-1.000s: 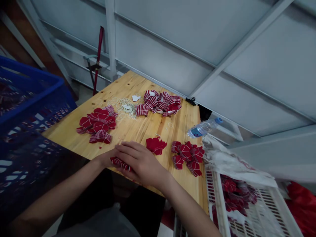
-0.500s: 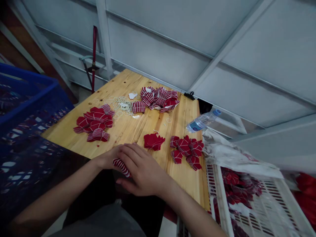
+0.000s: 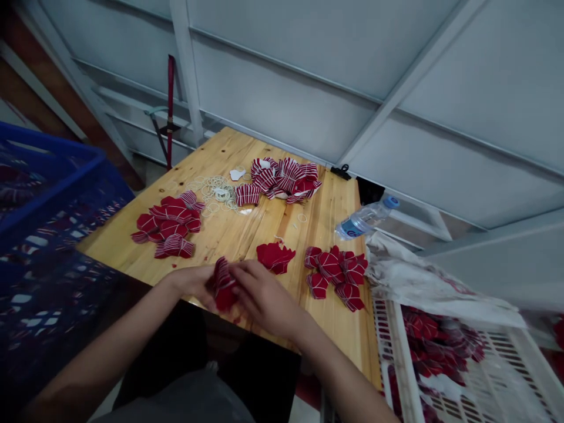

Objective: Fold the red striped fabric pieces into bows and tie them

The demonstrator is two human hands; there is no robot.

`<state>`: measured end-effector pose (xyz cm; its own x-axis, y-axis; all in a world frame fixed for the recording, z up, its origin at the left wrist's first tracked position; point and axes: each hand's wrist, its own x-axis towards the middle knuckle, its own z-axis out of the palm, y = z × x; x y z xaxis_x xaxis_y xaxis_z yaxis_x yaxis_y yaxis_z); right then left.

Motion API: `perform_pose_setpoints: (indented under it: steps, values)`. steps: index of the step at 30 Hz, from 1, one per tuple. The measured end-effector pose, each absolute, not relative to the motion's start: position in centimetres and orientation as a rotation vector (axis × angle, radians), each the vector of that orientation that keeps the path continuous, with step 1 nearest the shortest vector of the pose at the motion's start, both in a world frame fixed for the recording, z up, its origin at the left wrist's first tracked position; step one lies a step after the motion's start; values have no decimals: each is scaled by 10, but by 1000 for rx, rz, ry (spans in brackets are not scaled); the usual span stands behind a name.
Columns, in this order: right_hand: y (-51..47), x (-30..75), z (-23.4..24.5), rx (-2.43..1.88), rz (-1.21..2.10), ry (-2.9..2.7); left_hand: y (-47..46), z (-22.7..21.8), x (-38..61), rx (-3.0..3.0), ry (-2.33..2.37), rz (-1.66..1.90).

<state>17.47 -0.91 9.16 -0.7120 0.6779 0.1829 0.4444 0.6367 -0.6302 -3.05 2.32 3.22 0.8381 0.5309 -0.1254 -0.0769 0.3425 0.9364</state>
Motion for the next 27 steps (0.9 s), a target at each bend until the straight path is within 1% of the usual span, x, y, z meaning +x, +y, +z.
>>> perform_pose_setpoints:
  steps: [2,4,7,10,12,13,14,16,18,23,27]
  values:
    - [5,168,77,-954,792,-2281,23,29,-32,1127,637,721]
    - [18,157,63,-986,808,-2152,23,29,-35,1121,792,882]
    - [34,135,45,-1002,940,-1992,27,31,-44,1152,953,936]
    - [57,119,30,-988,1237,-1786,34,27,-56,1142,1028,980]
    - [83,114,23,-1008,1368,-1762,37,20,-61,1100,1074,1027]
    - [99,113,21,-1077,1348,-1820,39,16,-62,1066,1098,1041]
    - [116,111,20,-1198,1220,-1892,40,12,-62,1026,1115,1048]
    - [149,108,18,-1539,749,-2091,41,4,-60,940,1121,1057]
    - [174,102,15,-1688,567,-2108,41,0,-57,873,1108,1074]
    - [188,87,3,-1777,466,-2079,38,-5,-55,804,1041,1148]
    - [177,95,13,-1728,538,-2013,38,-6,-58,798,990,1132]
